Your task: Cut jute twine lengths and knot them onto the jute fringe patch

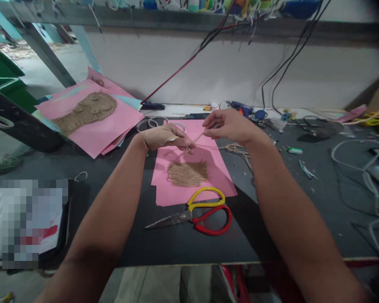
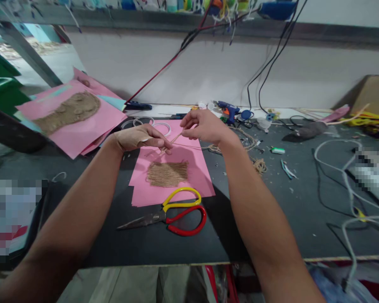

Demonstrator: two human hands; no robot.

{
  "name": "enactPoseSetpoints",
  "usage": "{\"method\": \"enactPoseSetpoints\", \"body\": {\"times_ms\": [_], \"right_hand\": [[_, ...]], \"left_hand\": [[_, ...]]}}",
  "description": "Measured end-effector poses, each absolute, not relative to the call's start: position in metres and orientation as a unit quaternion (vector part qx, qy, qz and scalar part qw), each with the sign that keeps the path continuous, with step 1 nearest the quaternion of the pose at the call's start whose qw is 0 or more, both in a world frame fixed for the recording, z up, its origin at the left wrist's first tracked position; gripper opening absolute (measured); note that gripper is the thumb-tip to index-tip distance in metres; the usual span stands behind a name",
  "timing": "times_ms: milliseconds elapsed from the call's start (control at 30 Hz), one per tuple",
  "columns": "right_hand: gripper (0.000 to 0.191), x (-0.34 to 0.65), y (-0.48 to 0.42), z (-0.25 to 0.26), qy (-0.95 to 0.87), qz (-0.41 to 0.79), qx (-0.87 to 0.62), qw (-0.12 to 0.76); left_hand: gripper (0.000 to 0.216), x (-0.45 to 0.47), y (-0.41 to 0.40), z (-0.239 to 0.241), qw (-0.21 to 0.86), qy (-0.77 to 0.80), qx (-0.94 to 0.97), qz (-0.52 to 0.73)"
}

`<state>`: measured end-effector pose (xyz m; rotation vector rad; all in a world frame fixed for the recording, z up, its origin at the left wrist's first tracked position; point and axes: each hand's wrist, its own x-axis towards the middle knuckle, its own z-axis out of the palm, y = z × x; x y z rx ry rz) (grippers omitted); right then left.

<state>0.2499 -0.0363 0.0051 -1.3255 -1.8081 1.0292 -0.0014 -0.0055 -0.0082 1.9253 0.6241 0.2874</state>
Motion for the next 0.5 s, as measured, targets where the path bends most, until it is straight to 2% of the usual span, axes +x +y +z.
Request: {"method": "enactPoseSetpoints", "body": {"times_ms": [300,500], "right_hand": [[0.020,0.257,-0.036,0.006,-0.700,0.369,-0.520,0.322],[0.020,0.261,-0.035,0.006,-0.697,0.371,-0.521,0.324]], "left_hand": [[0.039,-0.010,-0.002,-0.009,0.504,0.255,0.821,0.088],[0.038,-0.016,0.003,-0.013,0.533,0.255,0.804,0.068]]}}
